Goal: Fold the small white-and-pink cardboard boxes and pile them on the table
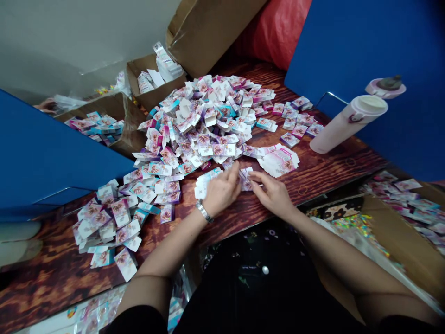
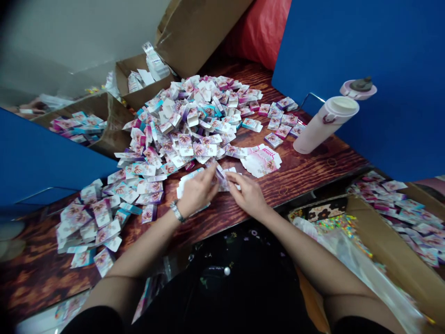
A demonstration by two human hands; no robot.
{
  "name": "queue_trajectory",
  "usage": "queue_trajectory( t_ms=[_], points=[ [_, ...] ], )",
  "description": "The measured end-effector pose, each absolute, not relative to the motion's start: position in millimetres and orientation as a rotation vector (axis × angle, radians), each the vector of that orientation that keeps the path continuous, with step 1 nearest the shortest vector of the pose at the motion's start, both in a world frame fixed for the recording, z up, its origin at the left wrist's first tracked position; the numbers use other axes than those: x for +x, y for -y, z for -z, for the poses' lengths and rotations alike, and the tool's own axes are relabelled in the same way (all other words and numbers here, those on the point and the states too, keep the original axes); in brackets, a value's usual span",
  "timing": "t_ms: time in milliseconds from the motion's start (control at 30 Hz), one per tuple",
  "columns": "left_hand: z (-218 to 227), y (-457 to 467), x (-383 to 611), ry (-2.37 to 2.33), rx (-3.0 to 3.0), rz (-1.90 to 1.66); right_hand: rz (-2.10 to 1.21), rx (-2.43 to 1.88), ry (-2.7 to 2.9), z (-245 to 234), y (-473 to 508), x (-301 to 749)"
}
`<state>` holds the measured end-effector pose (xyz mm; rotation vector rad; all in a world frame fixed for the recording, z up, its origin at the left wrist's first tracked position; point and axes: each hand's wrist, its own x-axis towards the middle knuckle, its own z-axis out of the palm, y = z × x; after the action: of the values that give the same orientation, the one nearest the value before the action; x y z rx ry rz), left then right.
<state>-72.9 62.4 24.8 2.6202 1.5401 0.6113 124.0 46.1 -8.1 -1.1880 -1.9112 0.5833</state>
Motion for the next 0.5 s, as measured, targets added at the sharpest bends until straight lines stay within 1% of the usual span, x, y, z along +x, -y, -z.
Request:
queue_trajectory(
  t_ms=[67, 133, 200, 267, 400, 500],
  points=[
    [-52.5, -82.0, -87.3, -1.685, 2.582, -0.922, -0.548, -1.258, 1.984, 11.4, -59.5, 134.6],
    [-76.7, -96.4, -97.9, -1.776, 2.513, -1.192, -0.437, -1.346, 2.116, 16.0, -69.3, 141.5],
    [-84.0, -100.3, -100.2, -1.771, 2.525, -1.266, -0.335, -1.439, 2.261, 20.6, -73.1, 143.5],
    [-69.3, -93.9, -94.1, -1.657, 2.628, -1.105, -0.255, -1.539, 2.372, 23.5, -71.8, 142.2],
    [-8.0, -68.1, -69.7, -1.417, 2.737, -0.51, -0.163, -1.63, 2.493, 22.2, -65.6, 138.0],
    [19.7, -55.3, -54.5, -1.373, 2.744, -0.261, -0.074, -1.648, 2.506, 19.0, -63.6, 136.9]
  ],
)
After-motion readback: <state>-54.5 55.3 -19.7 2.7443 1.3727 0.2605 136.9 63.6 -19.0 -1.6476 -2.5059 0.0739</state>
